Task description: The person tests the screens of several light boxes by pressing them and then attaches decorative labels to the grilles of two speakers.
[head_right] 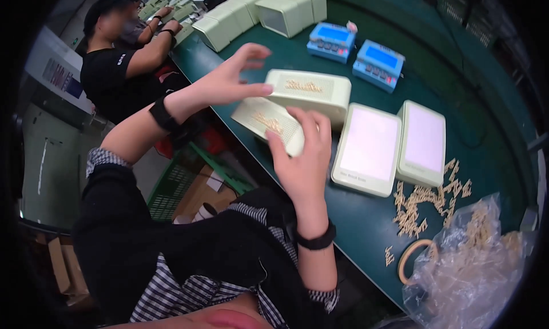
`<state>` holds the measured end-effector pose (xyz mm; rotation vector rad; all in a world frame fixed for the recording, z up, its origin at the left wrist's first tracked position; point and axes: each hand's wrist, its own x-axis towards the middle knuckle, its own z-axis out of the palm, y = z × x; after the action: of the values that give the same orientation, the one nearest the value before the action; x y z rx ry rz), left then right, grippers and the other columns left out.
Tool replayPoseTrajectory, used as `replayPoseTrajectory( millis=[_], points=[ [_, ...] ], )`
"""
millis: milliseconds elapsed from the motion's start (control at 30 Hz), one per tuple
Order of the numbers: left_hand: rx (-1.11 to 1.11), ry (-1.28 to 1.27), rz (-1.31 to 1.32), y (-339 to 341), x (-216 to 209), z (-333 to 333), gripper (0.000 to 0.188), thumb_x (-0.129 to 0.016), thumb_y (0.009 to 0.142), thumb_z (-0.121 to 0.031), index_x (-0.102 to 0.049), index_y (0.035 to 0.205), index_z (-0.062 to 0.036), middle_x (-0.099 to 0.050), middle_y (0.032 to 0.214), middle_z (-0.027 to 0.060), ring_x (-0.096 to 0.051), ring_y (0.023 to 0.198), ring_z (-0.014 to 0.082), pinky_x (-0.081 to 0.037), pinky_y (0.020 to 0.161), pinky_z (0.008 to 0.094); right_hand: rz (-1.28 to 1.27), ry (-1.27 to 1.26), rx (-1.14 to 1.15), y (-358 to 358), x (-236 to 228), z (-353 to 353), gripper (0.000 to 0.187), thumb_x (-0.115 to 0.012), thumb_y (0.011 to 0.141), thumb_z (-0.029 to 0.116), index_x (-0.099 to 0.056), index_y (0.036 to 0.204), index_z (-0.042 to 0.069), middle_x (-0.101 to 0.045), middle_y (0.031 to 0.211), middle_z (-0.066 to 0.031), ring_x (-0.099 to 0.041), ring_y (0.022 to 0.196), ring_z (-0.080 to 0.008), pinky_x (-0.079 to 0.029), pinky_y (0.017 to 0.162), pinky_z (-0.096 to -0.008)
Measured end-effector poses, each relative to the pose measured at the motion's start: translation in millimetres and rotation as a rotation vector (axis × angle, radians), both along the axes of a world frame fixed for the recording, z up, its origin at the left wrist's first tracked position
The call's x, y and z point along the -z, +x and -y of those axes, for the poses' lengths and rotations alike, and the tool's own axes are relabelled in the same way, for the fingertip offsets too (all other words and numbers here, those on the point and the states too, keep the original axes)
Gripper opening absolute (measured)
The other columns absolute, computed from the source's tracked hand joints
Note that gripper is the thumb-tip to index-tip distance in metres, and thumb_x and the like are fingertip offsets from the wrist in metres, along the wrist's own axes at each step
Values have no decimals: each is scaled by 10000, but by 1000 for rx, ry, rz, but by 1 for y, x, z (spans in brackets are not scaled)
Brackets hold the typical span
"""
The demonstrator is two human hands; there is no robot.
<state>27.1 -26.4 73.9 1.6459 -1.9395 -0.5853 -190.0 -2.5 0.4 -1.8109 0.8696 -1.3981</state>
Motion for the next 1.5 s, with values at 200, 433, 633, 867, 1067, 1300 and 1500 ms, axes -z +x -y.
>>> replayPoseTrajectory(
  millis=[200,433,633,867,1067,1300,1500],
  points=[
    [431,176,382,-21,-21,53,727,-799,758,-324,-507,1350,-21,-577,1301,202,-585,1188,319,-485,976,390,-203,-185,-57,-11,-11,-40,461,-766,759,102,-631,1195,38,-560,1108,-146,-576,1033,-327,-443,952,-430],
    [315,-268,582,25,-7,46,645,-812,727,-258,-539,1290,-104,-617,1237,93,-620,1110,294,-529,884,400,-592,-541,-69,-24,22,-53,591,-811,661,100,-626,1219,41,-562,1121,-154,-568,1043,-341,-429,981,-447],
    [289,-299,683,87,24,14,682,-837,654,-200,-531,1261,-135,-600,1207,63,-591,1087,304,-528,859,399,-632,-233,-170,-20,-18,-40,759,-857,620,193,-567,1307,53,-542,1174,-184,-527,1113,-370,-392,1015,-469],
    [559,-230,482,92,35,58,1023,-889,499,-319,-444,1387,-76,-523,1293,160,-504,1185,343,-388,1041,414,-950,-37,-213,-6,-37,-8,1117,-926,481,321,-394,1405,-13,-473,1282,-238,-431,1238,-398,-343,1041,-473],
    [493,-154,473,77,44,72,1125,-870,441,-424,-420,1404,-55,-529,1280,159,-498,1189,333,-366,1010,432,-926,16,-307,2,-40,4,1104,-919,435,305,-426,1365,-27,-489,1275,-214,-447,1220,-386,-347,1035,-444],
    [444,-40,471,78,45,72,1139,-865,457,-385,-382,1437,-63,-485,1320,206,-478,1199,360,-342,1046,427,-890,10,-298,5,-37,9,1084,-902,398,292,-453,1335,-15,-500,1290,-185,-460,1208,-369,-348,1024,-429],
    [402,-97,425,80,49,72,1132,-868,455,-417,-399,1416,-46,-500,1283,235,-484,1180,373,-353,1052,430,-903,40,-307,5,-38,10,1090,-902,390,302,-453,1334,-7,-499,1296,-191,-459,1212,-370,-341,1029,-429]
  ],
)
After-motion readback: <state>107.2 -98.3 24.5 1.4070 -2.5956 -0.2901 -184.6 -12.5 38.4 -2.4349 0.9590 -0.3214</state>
